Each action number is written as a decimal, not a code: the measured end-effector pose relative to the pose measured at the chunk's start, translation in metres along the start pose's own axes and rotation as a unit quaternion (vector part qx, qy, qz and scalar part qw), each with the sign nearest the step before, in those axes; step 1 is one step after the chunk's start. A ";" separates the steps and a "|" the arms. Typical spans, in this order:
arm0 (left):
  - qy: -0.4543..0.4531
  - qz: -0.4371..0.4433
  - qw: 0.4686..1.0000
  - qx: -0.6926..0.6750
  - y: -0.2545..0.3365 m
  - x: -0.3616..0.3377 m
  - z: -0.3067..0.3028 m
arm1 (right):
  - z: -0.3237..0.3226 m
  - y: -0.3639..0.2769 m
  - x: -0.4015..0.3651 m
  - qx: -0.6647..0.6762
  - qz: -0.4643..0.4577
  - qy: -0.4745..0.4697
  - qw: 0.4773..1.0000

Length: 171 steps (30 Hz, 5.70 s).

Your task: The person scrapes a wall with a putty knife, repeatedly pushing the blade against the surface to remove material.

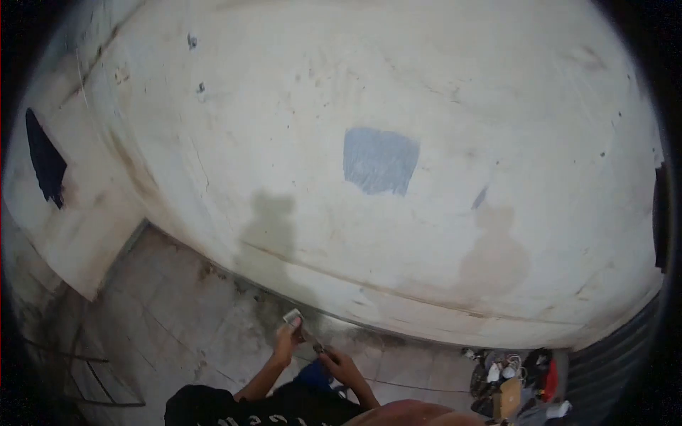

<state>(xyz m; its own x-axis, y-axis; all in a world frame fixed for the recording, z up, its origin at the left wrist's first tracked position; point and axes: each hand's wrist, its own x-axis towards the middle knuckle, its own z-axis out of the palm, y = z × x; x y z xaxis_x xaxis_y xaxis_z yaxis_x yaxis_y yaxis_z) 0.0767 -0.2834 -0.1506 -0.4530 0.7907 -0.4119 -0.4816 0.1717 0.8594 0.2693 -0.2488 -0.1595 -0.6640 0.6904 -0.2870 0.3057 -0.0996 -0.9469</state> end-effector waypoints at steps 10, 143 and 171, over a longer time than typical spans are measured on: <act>-0.085 0.121 0.988 -0.039 0.020 -0.009 0.059 | 0.009 -0.025 -0.032 0.185 0.039 0.083 0.978; -0.325 0.086 0.940 -0.054 0.319 0.181 0.196 | -0.020 -0.290 0.206 0.039 -0.251 0.489 0.835; -0.325 0.064 0.941 -0.068 0.326 0.173 0.198 | -0.017 -0.306 0.199 0.048 -0.233 0.512 0.825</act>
<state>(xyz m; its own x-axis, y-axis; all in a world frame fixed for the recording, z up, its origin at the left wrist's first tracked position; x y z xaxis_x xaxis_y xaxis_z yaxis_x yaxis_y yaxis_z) -0.0102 0.0259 0.1179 0.0200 0.9998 0.0035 -0.5662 0.0085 0.8242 0.0550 -0.0685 0.0755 0.2462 0.9084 0.3380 0.0914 0.3254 -0.9411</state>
